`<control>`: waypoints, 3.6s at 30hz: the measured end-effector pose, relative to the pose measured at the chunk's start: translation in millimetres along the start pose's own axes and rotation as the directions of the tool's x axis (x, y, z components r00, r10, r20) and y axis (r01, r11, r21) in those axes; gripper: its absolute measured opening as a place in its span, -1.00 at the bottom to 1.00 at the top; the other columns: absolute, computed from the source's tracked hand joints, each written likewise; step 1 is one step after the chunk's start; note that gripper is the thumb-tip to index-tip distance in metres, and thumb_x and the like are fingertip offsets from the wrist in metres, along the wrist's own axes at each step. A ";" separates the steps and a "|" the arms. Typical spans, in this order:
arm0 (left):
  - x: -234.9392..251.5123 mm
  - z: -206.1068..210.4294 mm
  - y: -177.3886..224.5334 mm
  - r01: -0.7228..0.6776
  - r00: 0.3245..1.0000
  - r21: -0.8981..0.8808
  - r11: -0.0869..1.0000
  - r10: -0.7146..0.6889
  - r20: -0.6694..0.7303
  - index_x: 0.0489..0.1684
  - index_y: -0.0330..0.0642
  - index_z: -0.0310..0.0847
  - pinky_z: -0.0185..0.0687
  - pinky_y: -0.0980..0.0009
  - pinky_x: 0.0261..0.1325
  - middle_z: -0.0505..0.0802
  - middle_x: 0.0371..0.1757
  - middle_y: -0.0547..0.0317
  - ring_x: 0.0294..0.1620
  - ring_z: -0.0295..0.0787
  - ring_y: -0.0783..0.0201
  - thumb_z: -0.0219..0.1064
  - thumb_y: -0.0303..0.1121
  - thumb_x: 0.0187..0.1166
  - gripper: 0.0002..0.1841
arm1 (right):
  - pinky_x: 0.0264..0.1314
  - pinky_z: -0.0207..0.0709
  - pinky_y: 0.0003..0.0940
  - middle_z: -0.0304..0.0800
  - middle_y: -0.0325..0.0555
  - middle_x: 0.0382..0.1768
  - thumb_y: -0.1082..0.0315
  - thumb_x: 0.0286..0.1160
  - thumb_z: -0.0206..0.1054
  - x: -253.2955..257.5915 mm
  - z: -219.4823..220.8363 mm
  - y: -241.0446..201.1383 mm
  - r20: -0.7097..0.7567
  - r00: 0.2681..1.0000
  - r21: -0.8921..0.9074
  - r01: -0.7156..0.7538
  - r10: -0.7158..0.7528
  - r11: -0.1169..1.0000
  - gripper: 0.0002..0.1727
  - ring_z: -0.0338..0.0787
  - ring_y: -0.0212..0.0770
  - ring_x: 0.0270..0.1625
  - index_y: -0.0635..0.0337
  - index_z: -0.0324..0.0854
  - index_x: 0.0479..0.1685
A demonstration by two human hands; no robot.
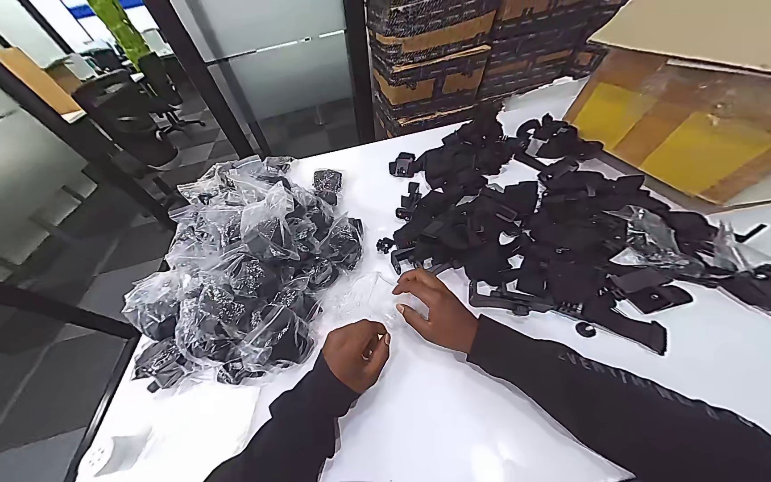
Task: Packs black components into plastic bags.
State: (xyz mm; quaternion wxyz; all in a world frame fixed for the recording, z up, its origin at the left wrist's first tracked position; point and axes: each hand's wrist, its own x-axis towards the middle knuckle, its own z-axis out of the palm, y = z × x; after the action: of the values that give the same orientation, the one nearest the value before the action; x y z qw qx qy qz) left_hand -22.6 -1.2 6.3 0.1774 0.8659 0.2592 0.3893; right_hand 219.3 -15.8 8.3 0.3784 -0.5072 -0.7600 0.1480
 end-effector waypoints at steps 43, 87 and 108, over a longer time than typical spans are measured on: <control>-8.0 6.0 5.0 -0.115 0.925 -0.213 0.970 0.183 0.333 -0.01 -0.26 0.76 0.75 0.39 -0.31 0.80 -0.36 0.10 -0.49 0.69 0.33 0.27 -0.32 0.65 -0.78 | 0.19 0.80 -0.18 0.74 0.11 0.22 0.30 0.76 0.09 5.4 -58.3 23.7 -0.499 0.863 0.227 0.047 0.075 0.973 -0.65 0.83 -0.19 0.18 0.45 0.45 0.24; 0.9 8.5 0.0 -0.065 0.987 -0.378 0.924 0.003 -0.163 -0.03 -0.43 0.81 0.80 0.46 -0.46 0.89 -0.48 0.12 -0.59 0.78 0.47 0.22 -0.28 0.78 -0.66 | 0.02 0.75 -0.38 0.81 0.06 -0.05 0.34 0.47 0.38 -17.3 -22.8 -14.2 -0.090 0.921 0.030 0.383 -0.379 0.923 -0.82 0.83 -0.22 -0.02 0.28 0.63 -0.12; -0.4 -1.2 10.0 0.399 0.917 -0.904 0.155 -0.060 0.394 0.04 -0.24 0.70 0.82 0.42 -0.44 0.96 -0.28 -0.06 -0.47 0.93 0.25 0.28 -0.35 0.75 -0.83 | 0.67 0.34 0.09 0.75 0.00 0.31 0.19 0.53 0.29 -13.5 -25.8 -12.1 -0.106 0.914 -0.199 0.365 -0.391 0.909 -0.53 0.67 -0.04 0.47 0.08 0.50 0.42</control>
State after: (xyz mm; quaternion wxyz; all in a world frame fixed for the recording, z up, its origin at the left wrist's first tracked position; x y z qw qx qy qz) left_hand -20.6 -9.4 12.0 0.7740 0.5482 0.0571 0.3118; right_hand 232.7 -37.2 27.2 0.4075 -0.3907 -0.8248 -0.0322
